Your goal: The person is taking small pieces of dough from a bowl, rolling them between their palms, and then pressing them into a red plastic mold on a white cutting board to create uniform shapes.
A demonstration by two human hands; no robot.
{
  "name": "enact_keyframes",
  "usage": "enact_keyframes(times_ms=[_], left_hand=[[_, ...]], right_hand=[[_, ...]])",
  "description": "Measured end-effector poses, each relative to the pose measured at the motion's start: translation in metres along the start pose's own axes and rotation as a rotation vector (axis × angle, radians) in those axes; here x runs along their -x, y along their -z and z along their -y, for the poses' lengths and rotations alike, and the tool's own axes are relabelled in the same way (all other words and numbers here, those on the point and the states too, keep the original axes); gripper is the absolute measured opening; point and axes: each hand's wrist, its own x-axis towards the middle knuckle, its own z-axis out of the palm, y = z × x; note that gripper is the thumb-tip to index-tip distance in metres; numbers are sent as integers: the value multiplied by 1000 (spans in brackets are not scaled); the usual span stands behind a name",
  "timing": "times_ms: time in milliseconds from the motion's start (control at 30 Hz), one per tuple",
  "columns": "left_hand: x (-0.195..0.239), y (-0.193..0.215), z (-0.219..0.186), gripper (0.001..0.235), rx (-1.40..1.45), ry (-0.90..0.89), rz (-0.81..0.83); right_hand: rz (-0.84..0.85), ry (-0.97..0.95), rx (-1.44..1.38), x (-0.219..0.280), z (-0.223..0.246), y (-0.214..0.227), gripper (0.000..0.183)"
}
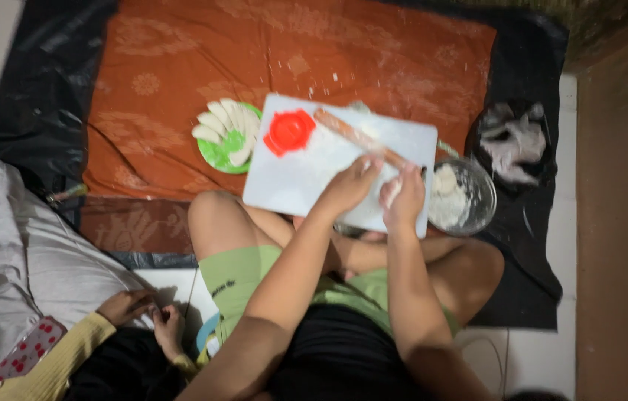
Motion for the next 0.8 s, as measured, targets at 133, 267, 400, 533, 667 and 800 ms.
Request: enact_keyframes(times_ms=[133, 267, 400, 533, 667, 800], left_hand=[[-16, -19, 18, 59, 120, -90, -141], [-28, -32, 35, 17, 180, -325, -720], [-24, -8, 29, 27, 307, -124, -729], [-40, -8, 38, 29, 585, -26, -590], [-48, -16, 44, 44, 602, 81, -440], [-60, -28, 61, 86, 396, 129, -317]], right_hand=[[-37, -139, -69, 9, -13, -9, 36], [388, -74, -77, 46, -26, -23, 76], [421, 143, 279, 52, -3, -18, 77], [260, 450, 428, 47, -2, -18, 67], [272, 749, 553, 43, -17, -20, 61], [282, 783, 574, 33, -30, -15, 56]])
